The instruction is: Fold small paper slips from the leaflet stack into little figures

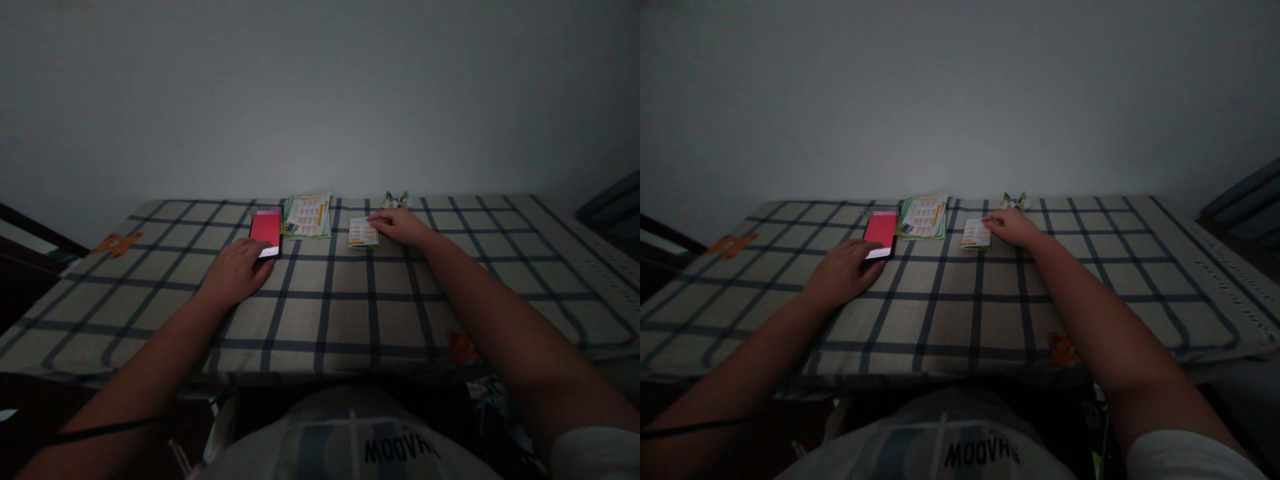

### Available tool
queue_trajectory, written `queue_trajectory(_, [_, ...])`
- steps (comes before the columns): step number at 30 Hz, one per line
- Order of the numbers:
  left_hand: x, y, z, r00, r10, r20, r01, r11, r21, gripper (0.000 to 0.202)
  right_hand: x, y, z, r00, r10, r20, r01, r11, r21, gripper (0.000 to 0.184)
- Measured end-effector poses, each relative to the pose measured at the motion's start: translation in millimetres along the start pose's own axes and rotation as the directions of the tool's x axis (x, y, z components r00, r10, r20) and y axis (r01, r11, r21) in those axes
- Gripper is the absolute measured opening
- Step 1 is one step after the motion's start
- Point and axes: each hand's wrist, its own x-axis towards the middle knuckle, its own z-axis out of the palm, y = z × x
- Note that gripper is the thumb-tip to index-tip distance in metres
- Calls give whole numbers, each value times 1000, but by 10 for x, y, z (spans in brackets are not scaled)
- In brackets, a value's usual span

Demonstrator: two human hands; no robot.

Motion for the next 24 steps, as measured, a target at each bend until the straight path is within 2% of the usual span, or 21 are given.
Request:
queue_trajectory(18, [14,13,-5,1000,-12,-4,12,1000,-9,41,-7,1,4,1000,6,3,-6,999,39,36])
queue_trajectory(24, [15,12,3,1000,-12,-7,12,1000,8,40,-14,-22,-9,1000,10,-9,-10,1000,1,35])
